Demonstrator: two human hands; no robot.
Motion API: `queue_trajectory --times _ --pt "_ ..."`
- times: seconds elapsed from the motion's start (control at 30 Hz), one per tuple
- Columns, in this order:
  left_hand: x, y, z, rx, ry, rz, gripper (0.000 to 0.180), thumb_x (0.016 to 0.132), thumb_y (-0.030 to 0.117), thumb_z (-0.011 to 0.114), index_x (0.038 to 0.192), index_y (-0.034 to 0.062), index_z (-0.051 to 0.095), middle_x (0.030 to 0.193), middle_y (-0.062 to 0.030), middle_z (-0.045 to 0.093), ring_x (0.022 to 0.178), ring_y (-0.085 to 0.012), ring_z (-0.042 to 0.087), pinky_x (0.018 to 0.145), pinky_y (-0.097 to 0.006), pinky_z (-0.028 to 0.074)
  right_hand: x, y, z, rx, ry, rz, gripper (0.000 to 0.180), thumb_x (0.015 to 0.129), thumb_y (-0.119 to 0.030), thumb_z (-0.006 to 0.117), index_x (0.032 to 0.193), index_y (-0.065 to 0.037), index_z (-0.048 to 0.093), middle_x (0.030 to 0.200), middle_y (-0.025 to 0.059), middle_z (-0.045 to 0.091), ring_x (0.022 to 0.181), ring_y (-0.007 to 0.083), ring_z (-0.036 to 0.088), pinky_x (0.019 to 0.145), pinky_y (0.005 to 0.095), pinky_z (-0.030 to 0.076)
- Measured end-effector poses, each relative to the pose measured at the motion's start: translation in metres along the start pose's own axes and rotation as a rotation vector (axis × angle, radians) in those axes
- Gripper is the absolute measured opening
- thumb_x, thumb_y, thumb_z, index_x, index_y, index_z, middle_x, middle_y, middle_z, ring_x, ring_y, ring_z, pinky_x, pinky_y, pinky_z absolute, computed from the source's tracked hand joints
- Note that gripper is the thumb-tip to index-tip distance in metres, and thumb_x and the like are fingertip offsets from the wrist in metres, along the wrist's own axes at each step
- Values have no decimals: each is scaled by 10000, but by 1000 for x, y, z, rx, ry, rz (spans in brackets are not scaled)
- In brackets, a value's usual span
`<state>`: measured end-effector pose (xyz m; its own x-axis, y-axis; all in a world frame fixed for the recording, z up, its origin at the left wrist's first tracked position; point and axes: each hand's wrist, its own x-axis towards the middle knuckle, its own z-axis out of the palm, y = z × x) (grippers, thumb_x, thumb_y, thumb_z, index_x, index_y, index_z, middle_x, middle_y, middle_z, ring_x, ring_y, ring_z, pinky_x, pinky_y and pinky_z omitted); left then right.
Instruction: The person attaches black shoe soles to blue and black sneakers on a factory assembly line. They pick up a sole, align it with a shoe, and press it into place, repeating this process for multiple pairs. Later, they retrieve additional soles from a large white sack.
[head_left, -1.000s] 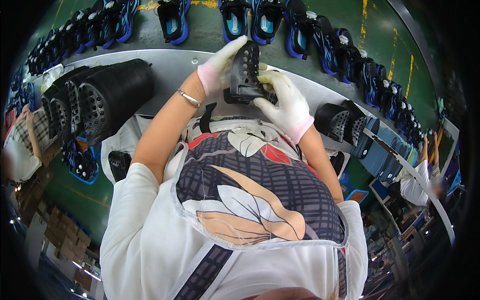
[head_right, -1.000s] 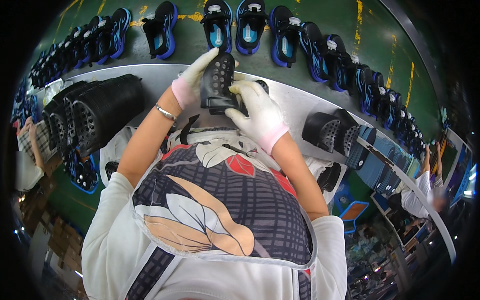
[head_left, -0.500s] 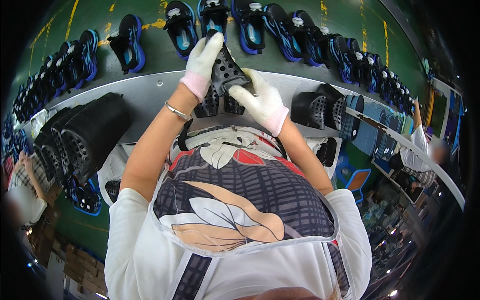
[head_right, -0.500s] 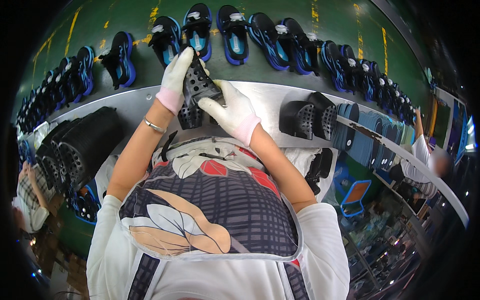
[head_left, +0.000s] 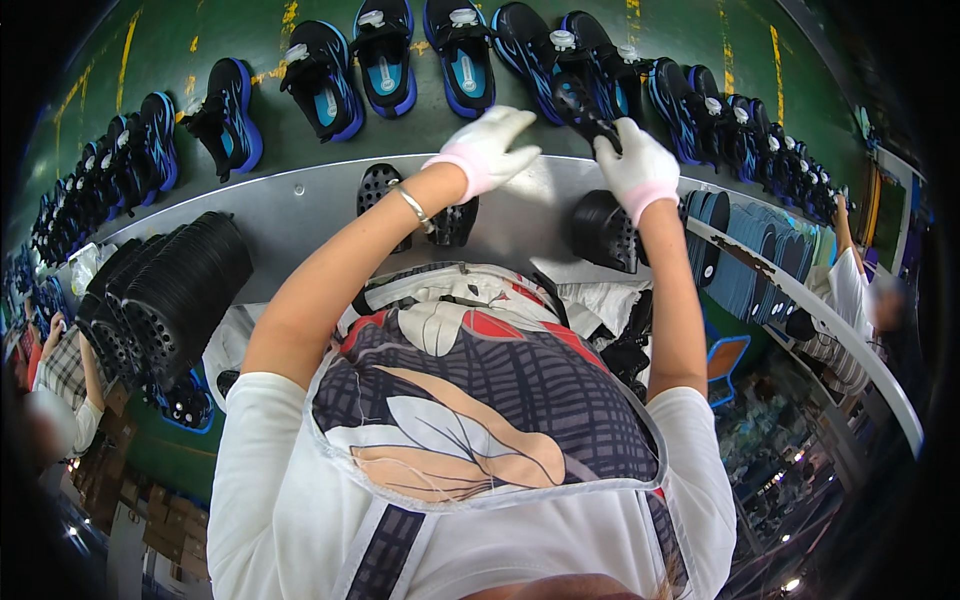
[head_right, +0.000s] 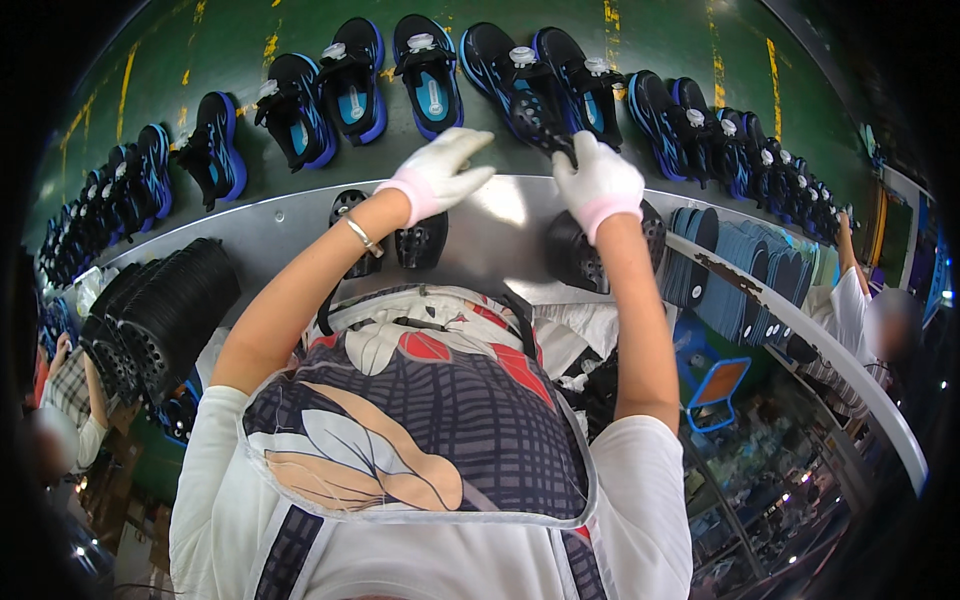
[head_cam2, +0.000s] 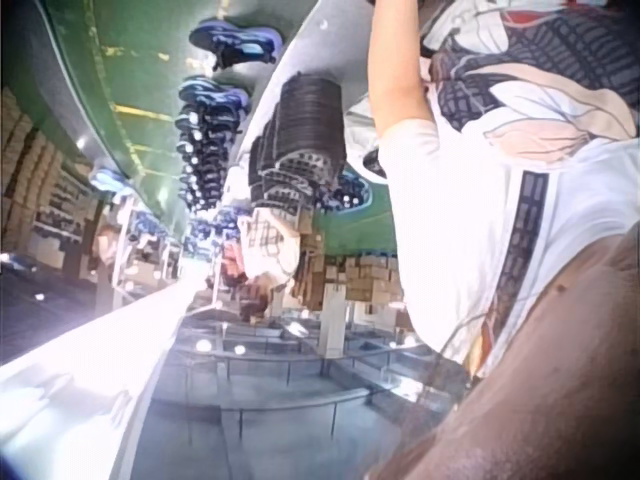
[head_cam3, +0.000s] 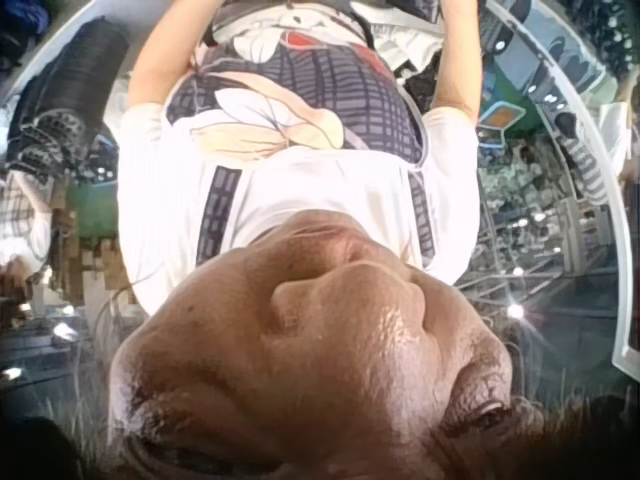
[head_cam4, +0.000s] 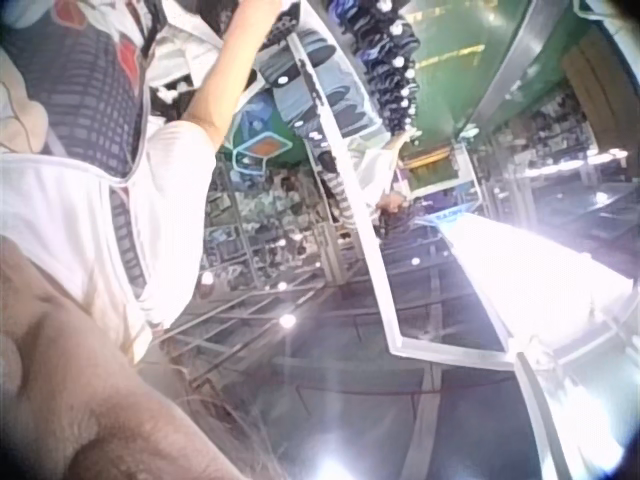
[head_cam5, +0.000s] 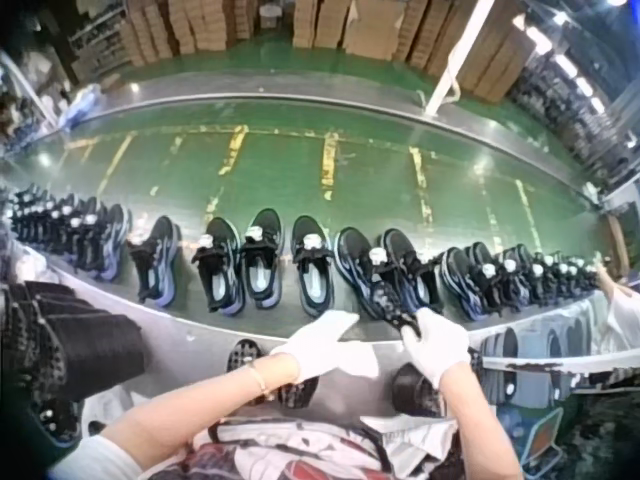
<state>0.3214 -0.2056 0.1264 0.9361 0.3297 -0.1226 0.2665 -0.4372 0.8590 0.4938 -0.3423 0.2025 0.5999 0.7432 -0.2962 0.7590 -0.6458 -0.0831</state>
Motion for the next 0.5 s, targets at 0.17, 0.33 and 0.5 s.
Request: queue_trajectory --times 0.17,0.33,0.5 --pt "32 14 20 164 -44 159 534 857 285 583 1311 32 456 1326 -201 459 1178 -374 485 1000 -394 405 39 13 -23 -120 -144 -33 299 865 -338 492 939 -67 592 857 199 659 844 385 630 744 476 492" --pt "48 -6 30 356 -8 212 551 842 248 610 1315 19 446 1363 -180 445 1149 -371 504 986 -403 422 92 -22 5 -136 -211 -180 255 850 -216 517 951 -41 674 942 196 686 890 333 679 752 439 540" --pt "70 10 34 295 -180 -24 550 840 258 616 1315 38 448 1297 -230 499 1163 -388 503 961 -422 437 121 -35 38 103 -135 28 268 878 -175 503 1012 2 654 980 192 687 923 317 679 782 417 541"
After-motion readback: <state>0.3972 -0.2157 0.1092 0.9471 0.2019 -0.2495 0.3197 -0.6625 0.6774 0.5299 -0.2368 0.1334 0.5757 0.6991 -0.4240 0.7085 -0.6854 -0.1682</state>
